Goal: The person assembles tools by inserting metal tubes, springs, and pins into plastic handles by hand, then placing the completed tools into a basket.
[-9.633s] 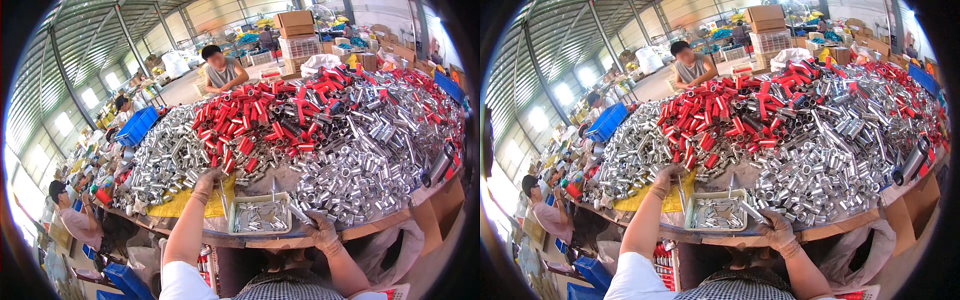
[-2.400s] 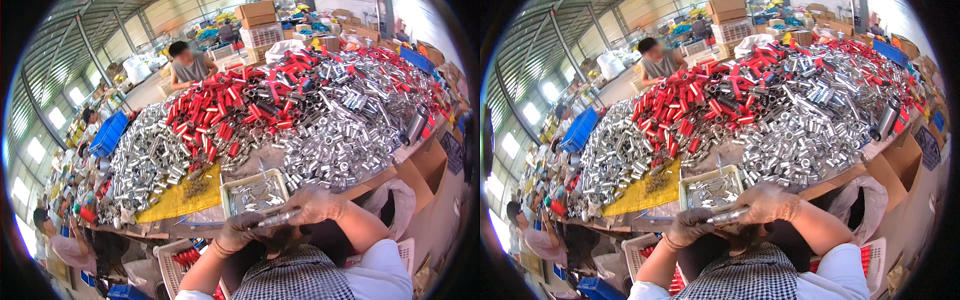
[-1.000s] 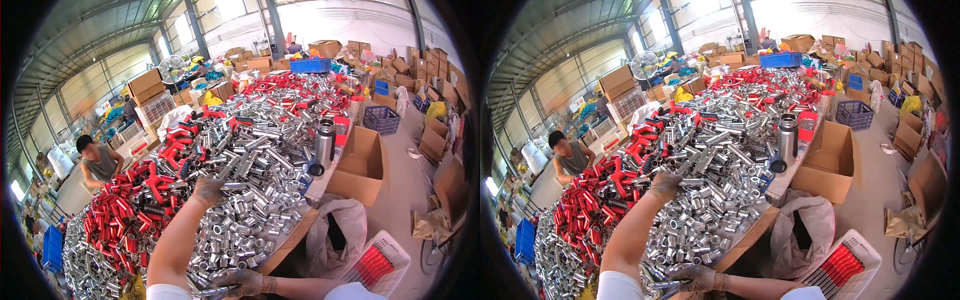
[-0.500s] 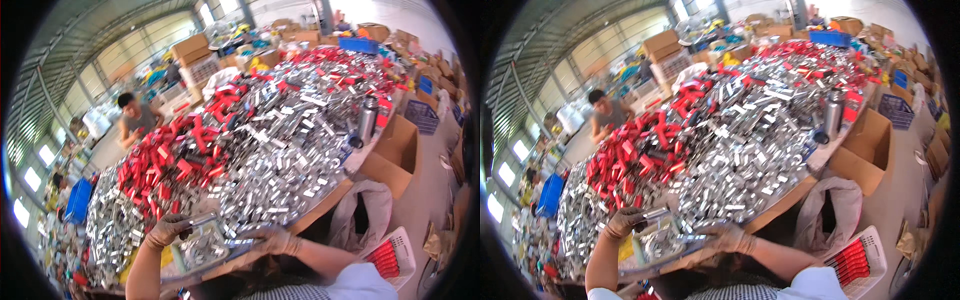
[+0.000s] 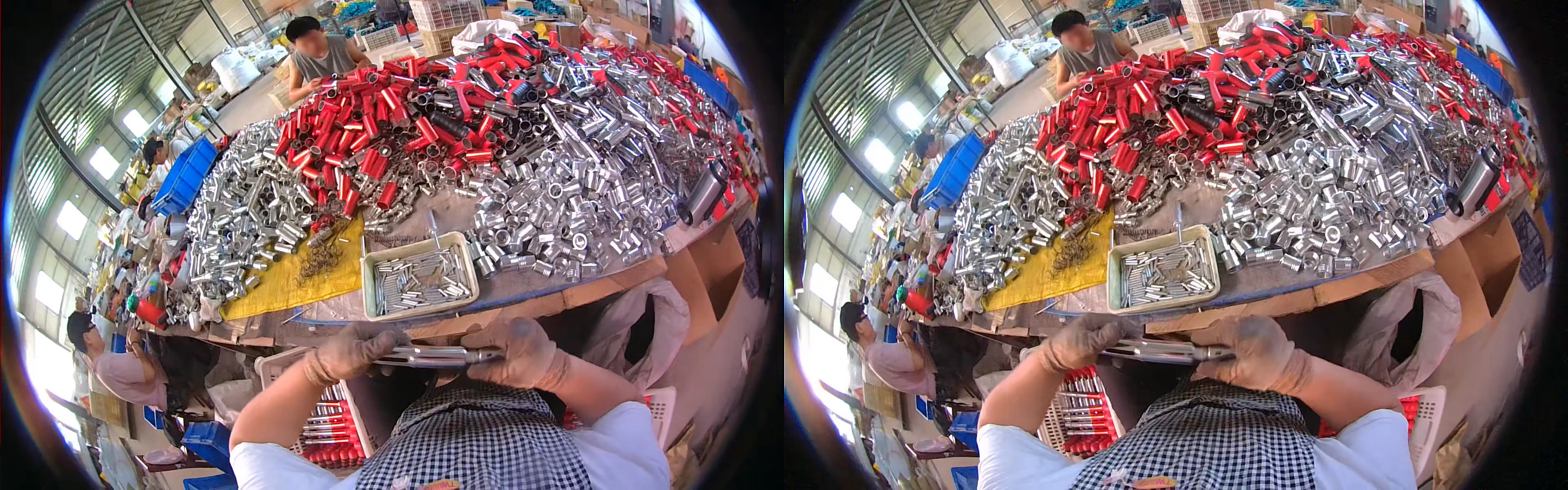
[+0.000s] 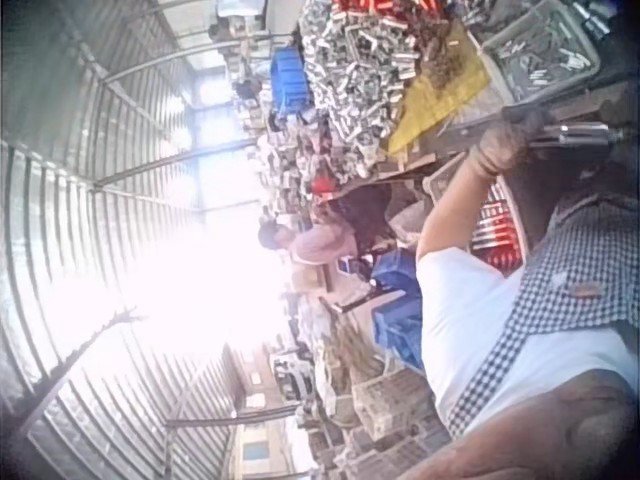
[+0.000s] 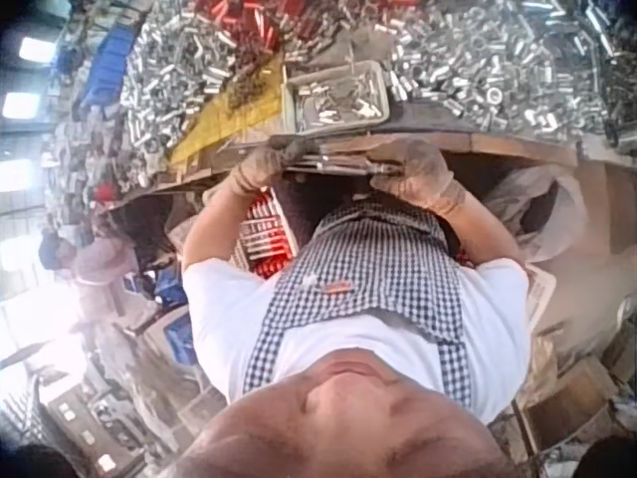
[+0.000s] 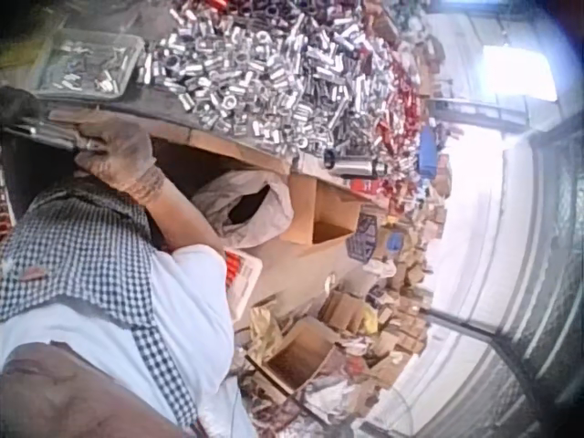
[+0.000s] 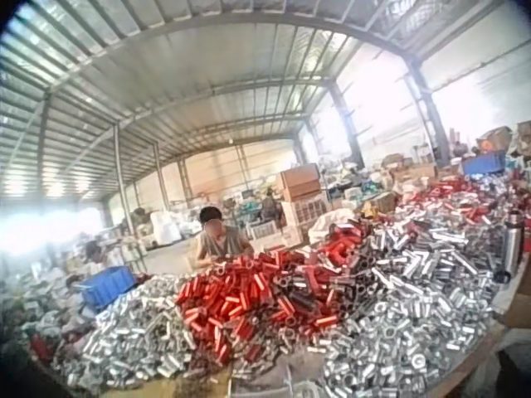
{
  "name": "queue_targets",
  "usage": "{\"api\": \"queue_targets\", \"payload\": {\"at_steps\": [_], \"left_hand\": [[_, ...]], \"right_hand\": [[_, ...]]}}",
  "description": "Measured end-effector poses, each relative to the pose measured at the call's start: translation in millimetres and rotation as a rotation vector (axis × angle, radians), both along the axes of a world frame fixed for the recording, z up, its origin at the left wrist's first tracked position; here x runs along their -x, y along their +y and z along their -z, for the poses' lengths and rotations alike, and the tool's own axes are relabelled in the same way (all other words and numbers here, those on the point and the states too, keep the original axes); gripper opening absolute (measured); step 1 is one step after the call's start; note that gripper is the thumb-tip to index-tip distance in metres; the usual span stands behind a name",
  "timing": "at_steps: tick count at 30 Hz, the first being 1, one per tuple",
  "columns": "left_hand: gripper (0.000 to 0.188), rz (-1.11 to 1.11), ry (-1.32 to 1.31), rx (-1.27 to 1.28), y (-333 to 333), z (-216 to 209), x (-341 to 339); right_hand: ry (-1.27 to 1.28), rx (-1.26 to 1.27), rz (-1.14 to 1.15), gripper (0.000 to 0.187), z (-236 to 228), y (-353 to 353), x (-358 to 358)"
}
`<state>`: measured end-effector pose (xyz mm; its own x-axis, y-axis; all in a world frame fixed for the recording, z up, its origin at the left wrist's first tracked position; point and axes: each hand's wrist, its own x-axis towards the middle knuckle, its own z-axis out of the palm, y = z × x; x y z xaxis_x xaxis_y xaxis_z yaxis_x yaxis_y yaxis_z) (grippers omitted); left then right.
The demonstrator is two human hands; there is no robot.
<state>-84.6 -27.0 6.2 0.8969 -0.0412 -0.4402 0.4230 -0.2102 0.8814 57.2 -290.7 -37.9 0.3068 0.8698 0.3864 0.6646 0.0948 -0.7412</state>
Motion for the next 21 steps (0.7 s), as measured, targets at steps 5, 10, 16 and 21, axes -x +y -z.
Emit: {"api": "queue_targets", "payload": {"at_steps": [5, 10, 16, 21], "left_hand": [[0.066, -0.206, -0.144, 0.094, -27.7, 33.2, 6.6], [0.068, -0.224, 0.006, 0.097, -31.8, 32.9, 9.5], [0.065, -0.096, 0.13, 0.091, -27.6, 23.2, 1.8], [0.065, -0.08, 0.21, 0.174, -47.8, 43.0, -9.2]], "right_hand": [[-0.266, 0.032, 0.119, 0.1, 8.1, 7.8, 41.2], [-0.328, 0.187, 0.121, 0.084, 9.3, 9.5, 38.8], [-0.389, 0.271, 0.088, 0.073, 5.3, -5.2, 33.8], [-0.378, 0.275, 0.102, 0.069, 2.5, -6.2, 33.9]]}}
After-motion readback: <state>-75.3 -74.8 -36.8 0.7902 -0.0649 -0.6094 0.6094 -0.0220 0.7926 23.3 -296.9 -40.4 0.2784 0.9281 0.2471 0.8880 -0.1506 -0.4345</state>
